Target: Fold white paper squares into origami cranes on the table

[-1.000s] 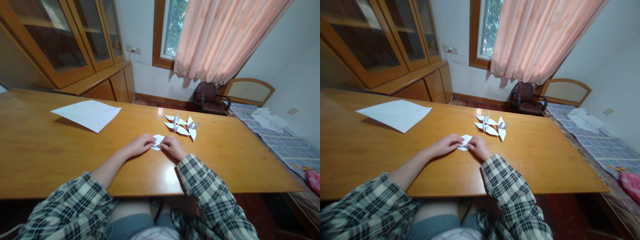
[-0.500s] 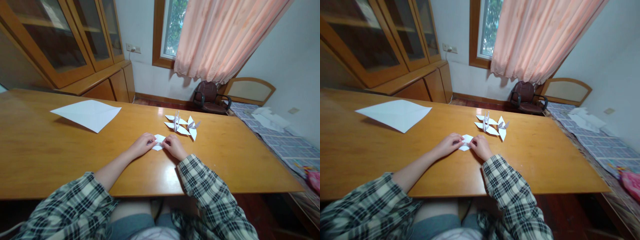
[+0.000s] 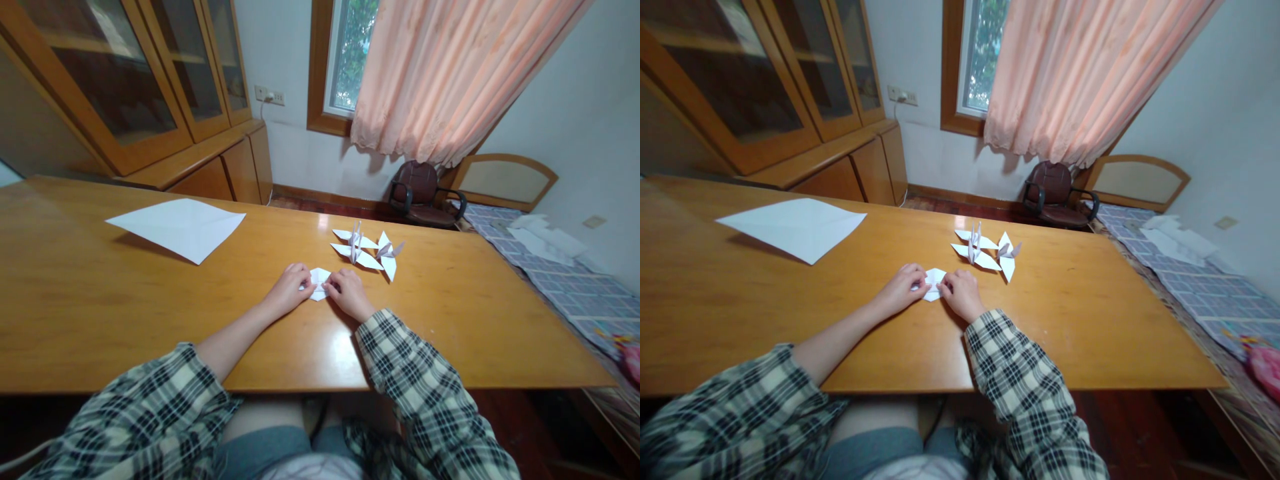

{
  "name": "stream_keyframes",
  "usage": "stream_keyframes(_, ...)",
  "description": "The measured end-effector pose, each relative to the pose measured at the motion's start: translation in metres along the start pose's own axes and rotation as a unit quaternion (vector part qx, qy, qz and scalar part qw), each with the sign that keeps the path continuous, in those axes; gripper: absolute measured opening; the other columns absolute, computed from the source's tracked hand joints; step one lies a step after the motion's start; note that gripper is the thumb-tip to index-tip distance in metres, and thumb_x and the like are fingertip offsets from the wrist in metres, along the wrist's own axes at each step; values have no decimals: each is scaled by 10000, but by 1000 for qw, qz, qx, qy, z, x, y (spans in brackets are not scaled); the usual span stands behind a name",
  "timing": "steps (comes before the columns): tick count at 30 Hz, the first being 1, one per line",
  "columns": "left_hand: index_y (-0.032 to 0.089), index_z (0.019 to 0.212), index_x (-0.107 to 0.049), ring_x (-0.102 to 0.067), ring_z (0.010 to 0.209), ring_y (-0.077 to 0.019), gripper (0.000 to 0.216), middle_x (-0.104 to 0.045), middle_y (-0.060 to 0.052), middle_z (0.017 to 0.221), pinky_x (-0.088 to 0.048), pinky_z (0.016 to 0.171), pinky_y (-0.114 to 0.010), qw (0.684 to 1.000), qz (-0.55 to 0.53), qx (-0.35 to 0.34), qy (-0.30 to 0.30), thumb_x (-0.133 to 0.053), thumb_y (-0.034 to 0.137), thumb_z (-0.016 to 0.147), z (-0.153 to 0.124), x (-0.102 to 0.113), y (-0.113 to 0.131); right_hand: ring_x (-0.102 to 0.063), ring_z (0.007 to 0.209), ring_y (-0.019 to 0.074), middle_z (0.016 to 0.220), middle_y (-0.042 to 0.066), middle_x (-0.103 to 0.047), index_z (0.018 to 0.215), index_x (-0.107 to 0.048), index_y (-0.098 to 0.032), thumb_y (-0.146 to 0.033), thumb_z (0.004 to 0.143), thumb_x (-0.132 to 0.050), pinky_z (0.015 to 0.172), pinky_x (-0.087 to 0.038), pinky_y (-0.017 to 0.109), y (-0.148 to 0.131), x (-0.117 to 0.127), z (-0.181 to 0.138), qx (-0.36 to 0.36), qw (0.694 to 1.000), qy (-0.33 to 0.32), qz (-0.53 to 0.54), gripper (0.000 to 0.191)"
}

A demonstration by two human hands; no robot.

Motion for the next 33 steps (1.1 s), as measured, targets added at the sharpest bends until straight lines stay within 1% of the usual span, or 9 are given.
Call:
stream_keyframes(6, 183, 647, -541, -520, 880, -219, 169, -566, -56, 874, -445, 824, -367, 1000, 7, 4, 3, -597, 233, 799, 0, -1, -1, -483, 833, 195, 832, 49, -574, 805, -620, -184, -365, 909, -565, 736, -307, 312, -5, 1, -2, -2, 1000, 8, -27, 216)
stream_keyframes(15, 188, 723, -532, -500, 863, -221, 114, -545, -50, 855, -430, 801, -366, 999, 42, -4, 2, -557, 237, 823, -1, -2, 2, -512, 885, 236, 913, 98, -604, 865, -612, -172, -332, 913, -538, 758, -347, 341, -8, -5, -1, -8, 995, 3, -97, 183)
stream_keyframes(19, 195, 838, -520, -490, 860, -223, 42, -544, -44, 874, -426, 803, -371, 998, 56, 4, 2, -552, 221, 830, -2, -2, 4, -510, 888, 236, 919, 100, -607, 870, -592, -179, -329, 908, -542, 759, -347, 342, -8, -4, -1, -1, 995, 10, -98, 163)
stream_keyframes(24, 200, 873, -513, -477, 911, -232, 27, -546, -49, 920, -415, 838, -379, 997, 77, 1, -11, -529, 214, 856, -3, -3, 4, -511, 888, 231, 926, 79, -617, 916, -548, -187, -295, 905, -537, 762, -328, 339, -11, 0, -4, 0, 998, 24, -62, 110)
stream_keyframes(27, 200, 882, -514, -472, 916, -233, 37, -542, -50, 927, -414, 838, -378, 996, 83, -4, -13, -519, 234, 870, -2, -4, 3, -509, 873, 231, 915, 72, -618, 930, -528, -190, -359, 912, -525, 754, -319, 340, -14, 2, -6, -10, 998, 34, -47, 170)
stream_keyframes(30, 199, 877, -512, -470, 915, -233, 57, -542, -51, 925, -412, 839, -377, 996, 86, -7, -14, -515, 256, 881, -2, -4, 3, -498, 861, 244, 919, 85, -614, 929, -523, -190, -427, 906, -523, 750, -313, 351, -19, 1, -7, -27, 996, 49, -67, 238)
stream_keyframes(33, 199, 873, -511, -470, 921, -236, 66, -540, -52, 919, -412, 847, -382, 996, 88, -5, -18, -505, 262, 890, -3, -3, 4, -487, 891, 264, 943, 105, -605, 940, -529, -188, -411, 911, -516, 767, -308, 368, -24, -1, -8, -35, 993, 55, -98, 225)
Point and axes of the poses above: each hand's wrist, its own z-axis towards the middle knuckle, its own x-axis out of the back of the hand, y = z × x, the point moved 3 cm from there along z, towards the middle knuckle
